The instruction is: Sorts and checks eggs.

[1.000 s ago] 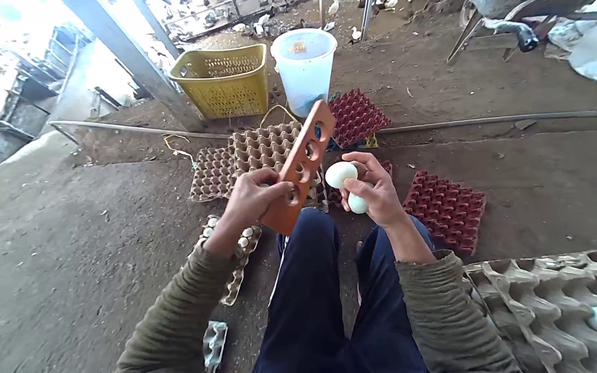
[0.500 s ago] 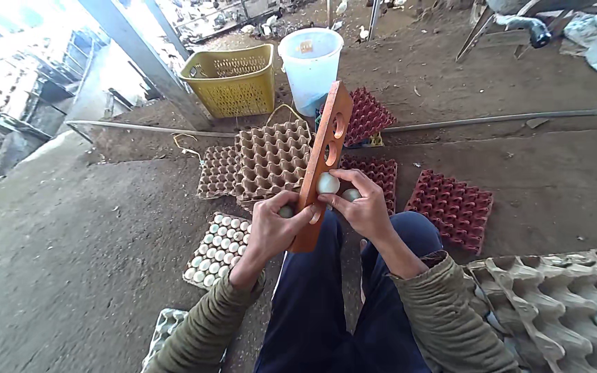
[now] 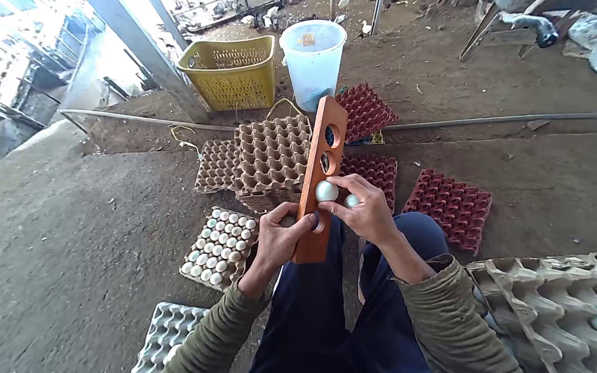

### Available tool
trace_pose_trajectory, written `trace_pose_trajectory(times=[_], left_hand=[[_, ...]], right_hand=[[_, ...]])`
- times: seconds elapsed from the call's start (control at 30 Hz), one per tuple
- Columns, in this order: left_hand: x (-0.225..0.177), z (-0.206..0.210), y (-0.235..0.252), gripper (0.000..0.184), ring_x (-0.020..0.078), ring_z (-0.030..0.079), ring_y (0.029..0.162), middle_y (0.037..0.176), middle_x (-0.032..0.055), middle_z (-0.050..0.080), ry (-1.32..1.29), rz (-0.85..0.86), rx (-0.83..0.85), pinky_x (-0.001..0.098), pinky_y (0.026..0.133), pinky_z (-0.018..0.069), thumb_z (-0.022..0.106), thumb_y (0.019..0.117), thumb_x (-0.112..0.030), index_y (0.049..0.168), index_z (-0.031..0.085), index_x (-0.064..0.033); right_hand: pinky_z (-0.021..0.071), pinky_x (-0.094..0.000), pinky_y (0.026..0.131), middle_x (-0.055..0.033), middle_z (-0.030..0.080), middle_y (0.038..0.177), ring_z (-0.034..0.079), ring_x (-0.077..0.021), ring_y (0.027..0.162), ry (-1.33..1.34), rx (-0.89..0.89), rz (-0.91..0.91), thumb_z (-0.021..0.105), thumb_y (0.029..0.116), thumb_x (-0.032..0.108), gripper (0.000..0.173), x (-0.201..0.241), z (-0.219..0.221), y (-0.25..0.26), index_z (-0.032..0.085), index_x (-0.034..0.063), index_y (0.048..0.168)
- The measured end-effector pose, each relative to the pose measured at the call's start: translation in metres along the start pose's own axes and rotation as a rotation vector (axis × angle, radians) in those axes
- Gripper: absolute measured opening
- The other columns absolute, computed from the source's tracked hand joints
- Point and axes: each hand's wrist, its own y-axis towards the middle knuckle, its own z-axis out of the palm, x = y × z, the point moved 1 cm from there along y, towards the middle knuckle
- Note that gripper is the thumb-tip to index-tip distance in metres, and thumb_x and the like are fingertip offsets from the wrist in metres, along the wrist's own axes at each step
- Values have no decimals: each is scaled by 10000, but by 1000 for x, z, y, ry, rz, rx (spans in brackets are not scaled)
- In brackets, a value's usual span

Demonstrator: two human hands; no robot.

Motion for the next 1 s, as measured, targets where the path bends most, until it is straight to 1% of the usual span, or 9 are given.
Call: trace_pose_trajectory(times=[0.1, 0.17, 0.27, 0.4, 0.57, 0.7, 0.83, 0.9, 1.0], left_hand=[[3, -3, 11, 97, 69, 707, 724, 809, -25, 732, -48, -39, -3, 250, 695, 612, 696, 903, -128, 962, 729, -58], [12, -9, 27, 103, 81, 702, 704, 783, -12, 729, -71, -84, -38, 272, 684, 611, 679, 917, -139, 951, 735, -60], [41, -27, 67, 155, 107, 685, 684, 780, 26, 721, -99, -161, -129, 314, 658, 603, 648, 962, -170, 991, 735, -44], [107, -57, 133, 239, 148, 685, 731, 848, 70, 718, -108, -242, -231, 371, 698, 596, 656, 984, -257, 1043, 717, -34], [164, -78, 170, 303, 178, 691, 796, 910, 99, 719, -103, -377, -262, 404, 762, 589, 664, 982, -319, 1083, 711, -37], [182, -86, 179, 357, 229, 697, 845, 933, 121, 734, 117, -445, -206, 501, 815, 556, 671, 965, -398, 1054, 742, -59], [169, -98, 187, 457, 378, 669, 1058, 1061, 200, 725, 566, -492, -21, 654, 954, 471, 697, 939, -503, 1065, 768, -69], [158, -102, 187, 500, 432, 658, 1078, 1067, 214, 724, 770, -483, 34, 696, 946, 463, 691, 917, -571, 1053, 782, -99], [139, -107, 184, 503, 457, 653, 1076, 1063, 216, 724, 902, -409, 22, 712, 925, 462, 649, 943, -578, 1086, 773, -112]], right_hand=[[609, -246, 759, -64, 725, 1074, 699, -75, 863, 215, -88, 149, 805, 868, 202, 394, 1, -7, 3, 710, 2, 1195], [622, -279, 642, -27, 724, 962, 690, -93, 707, 448, -190, 286, 748, 882, 131, 373, -1, -15, 8, 672, 19, 1230], [612, -279, 587, -43, 716, 812, 668, -118, 599, 740, -295, 429, 645, 947, 50, 271, -8, -23, 13, 675, 48, 1217], [606, -277, 573, -70, 689, 745, 656, -126, 569, 925, -319, 599, 512, 1049, 97, 227, -8, -24, 13, 667, 40, 1205], [598, -271, 565, -81, 674, 722, 650, -133, 560, 956, -325, 668, 475, 1069, 104, 243, -9, -26, 15, 656, 13, 1202], [600, -266, 566, -86, 678, 726, 649, -127, 560, 927, -323, 669, 502, 1058, 94, 232, -13, -29, 14, 674, 11, 1189], [603, -273, 563, -88, 681, 726, 651, -130, 556, 914, -338, 666, 504, 1056, 86, 233, -17, -32, 15, 673, 3, 1194], [605, -276, 565, -90, 682, 733, 653, -135, 559, 901, -342, 676, 509, 1059, 98, 232, -18, -34, 15, 674, 10, 1196], [603, -273, 561, -91, 683, 741, 653, -135, 561, 905, -347, 681, 497, 1067, 117, 236, -18, -35, 14, 673, 16, 1189]])
